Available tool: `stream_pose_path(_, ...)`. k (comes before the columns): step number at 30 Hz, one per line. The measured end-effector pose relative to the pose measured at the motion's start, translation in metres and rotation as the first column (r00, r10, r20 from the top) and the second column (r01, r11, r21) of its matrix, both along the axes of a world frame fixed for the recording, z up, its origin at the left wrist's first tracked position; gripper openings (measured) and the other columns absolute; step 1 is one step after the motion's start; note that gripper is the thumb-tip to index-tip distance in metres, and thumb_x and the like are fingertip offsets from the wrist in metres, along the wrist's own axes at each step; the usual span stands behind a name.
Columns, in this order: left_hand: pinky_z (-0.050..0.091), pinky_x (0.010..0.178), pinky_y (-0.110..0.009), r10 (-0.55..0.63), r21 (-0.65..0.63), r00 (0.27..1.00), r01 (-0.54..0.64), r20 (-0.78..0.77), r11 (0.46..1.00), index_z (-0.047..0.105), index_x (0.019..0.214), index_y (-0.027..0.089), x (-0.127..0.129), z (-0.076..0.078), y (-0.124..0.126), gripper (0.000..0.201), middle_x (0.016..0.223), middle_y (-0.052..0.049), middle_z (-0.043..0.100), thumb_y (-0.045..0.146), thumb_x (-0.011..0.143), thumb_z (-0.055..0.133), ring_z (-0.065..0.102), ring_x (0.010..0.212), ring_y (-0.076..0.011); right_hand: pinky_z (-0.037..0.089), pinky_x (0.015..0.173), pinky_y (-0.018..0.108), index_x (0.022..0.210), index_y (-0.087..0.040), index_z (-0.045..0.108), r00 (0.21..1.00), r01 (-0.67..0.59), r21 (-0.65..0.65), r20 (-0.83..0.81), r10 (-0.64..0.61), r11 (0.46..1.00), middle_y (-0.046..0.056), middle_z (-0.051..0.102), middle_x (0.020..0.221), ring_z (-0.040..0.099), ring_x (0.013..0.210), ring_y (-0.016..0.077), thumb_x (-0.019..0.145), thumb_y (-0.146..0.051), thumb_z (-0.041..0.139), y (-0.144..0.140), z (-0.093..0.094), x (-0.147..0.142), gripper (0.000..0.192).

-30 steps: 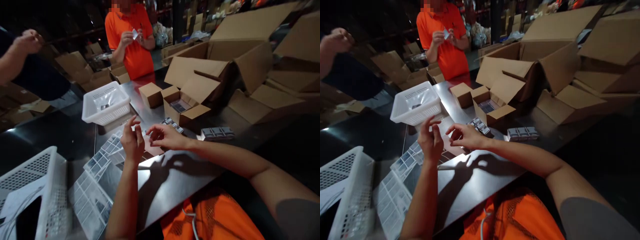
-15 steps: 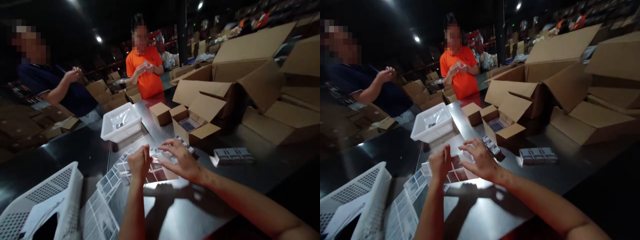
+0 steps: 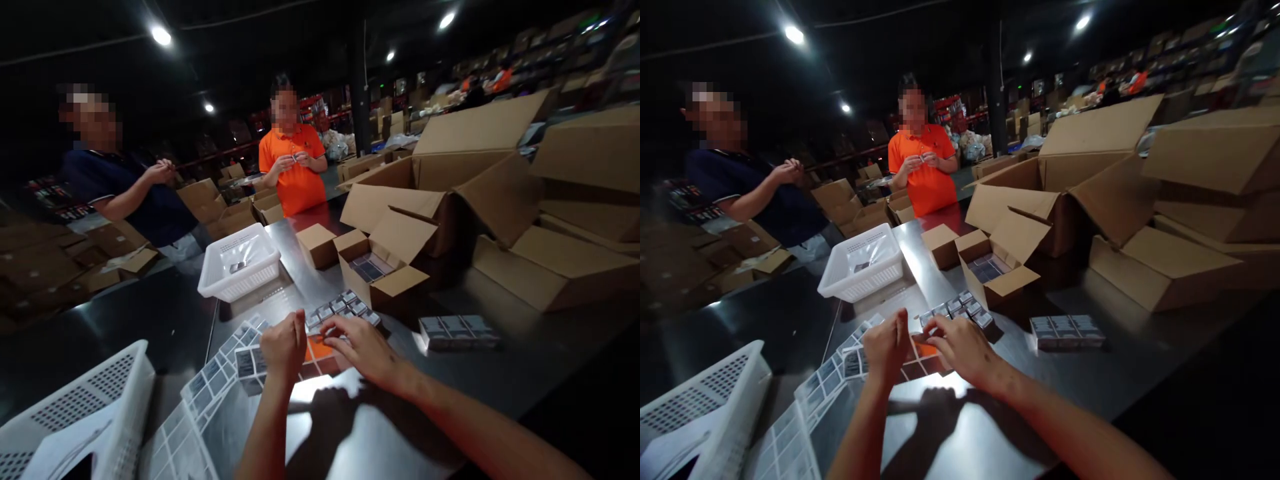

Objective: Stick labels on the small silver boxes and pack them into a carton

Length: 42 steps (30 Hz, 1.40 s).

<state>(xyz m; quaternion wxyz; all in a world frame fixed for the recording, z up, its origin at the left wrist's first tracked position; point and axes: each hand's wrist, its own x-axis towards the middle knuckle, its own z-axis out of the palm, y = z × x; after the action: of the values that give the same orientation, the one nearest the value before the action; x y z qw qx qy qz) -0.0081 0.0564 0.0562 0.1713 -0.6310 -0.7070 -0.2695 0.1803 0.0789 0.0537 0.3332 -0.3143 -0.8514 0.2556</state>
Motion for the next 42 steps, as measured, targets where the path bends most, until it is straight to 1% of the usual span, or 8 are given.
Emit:
stream_pose_path(5, 0.020, 0.054, -0.028, 0.112, -0.196, 0.994, -0.106, 0.015, 0.975, 0.076, 0.073, 0.020, 0.016, 0.006, 0.002, 0.057, 0.066, -0.010, 0.072, 0.040, 0.105, 0.034, 0.059, 0.053, -0.0160, 0.053, 0.098, 0.058, 0.092, -0.028, 0.073, 0.980, 0.138, 0.294, -0.177, -0.088, 0.946, 0.010, 0.075, 0.109, 0.066, 0.113, 0.0344, 0.091, -0.020, 0.058, -0.003, -0.018, -0.002, 0.017)
stream_pose_path(9, 0.029, 0.057, -0.029, 0.139, -0.307, 0.990, -0.124, 0.028, 0.944, 0.079, 0.080, 0.021, 0.022, 0.007, 0.006, 0.063, 0.076, -0.011, 0.076, 0.048, 0.106, 0.028, 0.066, 0.063, -0.0188, 0.058, 0.090, 0.049, 0.089, -0.030, 0.073, 0.954, -0.004, 0.385, -0.276, 0.119, 0.923, 0.008, 0.073, 0.096, 0.067, 0.105, 0.0306, 0.091, -0.023, 0.058, -0.021, -0.021, 0.029, 0.017)
stream_pose_path(14, 0.030, 0.059, -0.030, 0.102, -0.373, 0.994, -0.078, 0.045, 0.925, 0.080, 0.079, 0.021, 0.025, 0.008, 0.006, 0.060, 0.078, -0.011, 0.077, 0.046, 0.105, 0.032, 0.069, 0.069, -0.0197, 0.063, 0.077, 0.031, 0.081, -0.030, 0.073, 0.907, 0.177, 0.235, -0.416, -0.065, 0.956, 0.004, 0.072, 0.089, 0.072, 0.090, 0.0242, 0.082, -0.035, 0.076, -0.031, -0.029, 0.117, 0.005)
stream_pose_path(19, 0.028, 0.061, -0.031, 0.021, -0.390, 0.998, 0.007, 0.067, 0.921, 0.079, 0.076, 0.021, 0.026, 0.012, 0.002, 0.057, 0.078, -0.010, 0.076, 0.043, 0.105, 0.034, 0.068, 0.070, -0.0190, 0.060, 0.092, 0.046, 0.072, -0.034, 0.074, 0.739, 0.543, -0.036, -0.452, -0.499, 0.839, 0.005, 0.075, 0.091, 0.074, 0.094, 0.0307, 0.081, -0.048, 0.071, -0.032, -0.049, 0.180, 0.017)
stream_pose_path(27, 0.020, 0.058, -0.030, -0.050, -0.336, 0.993, 0.084, 0.108, 0.938, 0.056, 0.050, 0.020, 0.013, 0.024, -0.007, 0.057, 0.048, -0.004, 0.052, 0.040, 0.100, 0.037, 0.046, 0.052, -0.0161, 0.062, 0.077, 0.039, 0.096, -0.022, 0.078, 0.543, 0.553, -0.432, -0.461, -0.702, 0.712, 0.006, 0.076, 0.076, 0.073, 0.074, 0.0234, 0.059, -0.060, 0.088, -0.033, -0.017, 0.173, 0.054)
stream_pose_path(32, 0.020, 0.059, -0.032, -0.045, -0.294, 0.992, 0.078, 0.116, 0.953, 0.036, 0.045, 0.023, 0.007, 0.029, -0.007, 0.056, 0.043, -0.003, 0.034, 0.051, 0.094, 0.034, 0.037, 0.052, -0.0188, 0.058, 0.084, 0.039, 0.084, -0.021, 0.079, 0.644, 0.536, -0.300, -0.459, -0.612, 0.789, 0.007, 0.073, 0.095, 0.069, 0.089, 0.0221, 0.070, -0.061, 0.081, -0.010, -0.013, 0.176, 0.042)
stream_pose_path(37, 0.024, 0.061, -0.033, -0.050, -0.337, 0.994, 0.082, 0.101, 0.938, 0.039, 0.047, 0.025, 0.003, 0.035, -0.009, 0.055, 0.045, -0.006, 0.039, 0.056, 0.092, 0.028, 0.044, 0.057, -0.0228, 0.043, 0.103, 0.049, 0.131, -0.025, 0.067, 0.938, 0.322, 0.218, 0.058, -0.341, 0.921, 0.011, 0.065, 0.116, 0.058, 0.108, 0.0261, 0.091, -0.051, 0.066, 0.016, -0.028, 0.192, 0.047)
stream_pose_path(42, 0.028, 0.061, -0.032, -0.044, -0.384, 0.993, 0.083, 0.109, 0.920, 0.048, 0.050, 0.023, 0.001, 0.036, -0.010, 0.054, 0.047, -0.007, 0.049, 0.056, 0.090, 0.033, 0.055, 0.062, -0.0248, 0.028, 0.111, 0.058, 0.162, -0.016, 0.018, 0.849, 0.104, 0.244, 0.483, -0.214, 0.964, 0.018, 0.062, 0.128, 0.049, 0.128, 0.0352, 0.084, -0.034, 0.075, 0.035, -0.054, 0.200, 0.097)
